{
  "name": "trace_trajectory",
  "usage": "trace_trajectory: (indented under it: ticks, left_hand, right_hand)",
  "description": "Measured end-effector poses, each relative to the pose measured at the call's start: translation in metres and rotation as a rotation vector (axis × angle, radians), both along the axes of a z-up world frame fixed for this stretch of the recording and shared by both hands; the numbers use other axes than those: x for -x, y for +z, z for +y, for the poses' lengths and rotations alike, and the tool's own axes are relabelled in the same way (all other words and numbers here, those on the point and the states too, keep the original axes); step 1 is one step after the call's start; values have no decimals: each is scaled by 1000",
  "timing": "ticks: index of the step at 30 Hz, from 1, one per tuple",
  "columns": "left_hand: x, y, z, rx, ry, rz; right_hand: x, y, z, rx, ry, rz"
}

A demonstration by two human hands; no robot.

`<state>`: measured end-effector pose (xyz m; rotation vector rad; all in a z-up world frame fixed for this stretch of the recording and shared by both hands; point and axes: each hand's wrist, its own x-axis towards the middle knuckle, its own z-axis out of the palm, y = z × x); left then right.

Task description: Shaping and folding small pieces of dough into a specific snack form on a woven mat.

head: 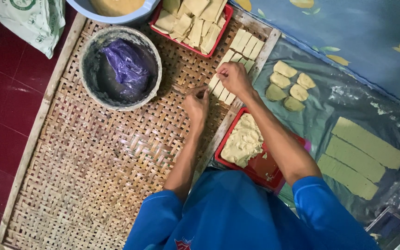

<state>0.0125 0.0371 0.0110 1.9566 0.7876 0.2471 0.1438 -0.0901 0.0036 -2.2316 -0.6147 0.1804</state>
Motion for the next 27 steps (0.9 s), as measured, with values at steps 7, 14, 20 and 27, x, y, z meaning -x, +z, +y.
trace_trajectory:
  ticks: [7, 14, 20, 27]
  left_hand:
    - [1, 0, 0, 8, 9, -40]
    - [5, 4, -4, -40, -4, -174]
    - [9, 6, -5, -89, 6, -228]
    - [78, 11, 39, -72, 11, -229]
  right_hand:
    - [1, 0, -3, 21, -45, -66]
    - [12, 10, -26, -239, -137, -18]
    - [81, 72, -110, -399, -375, 120]
    - [217, 119, -216, -344, -914, 293]
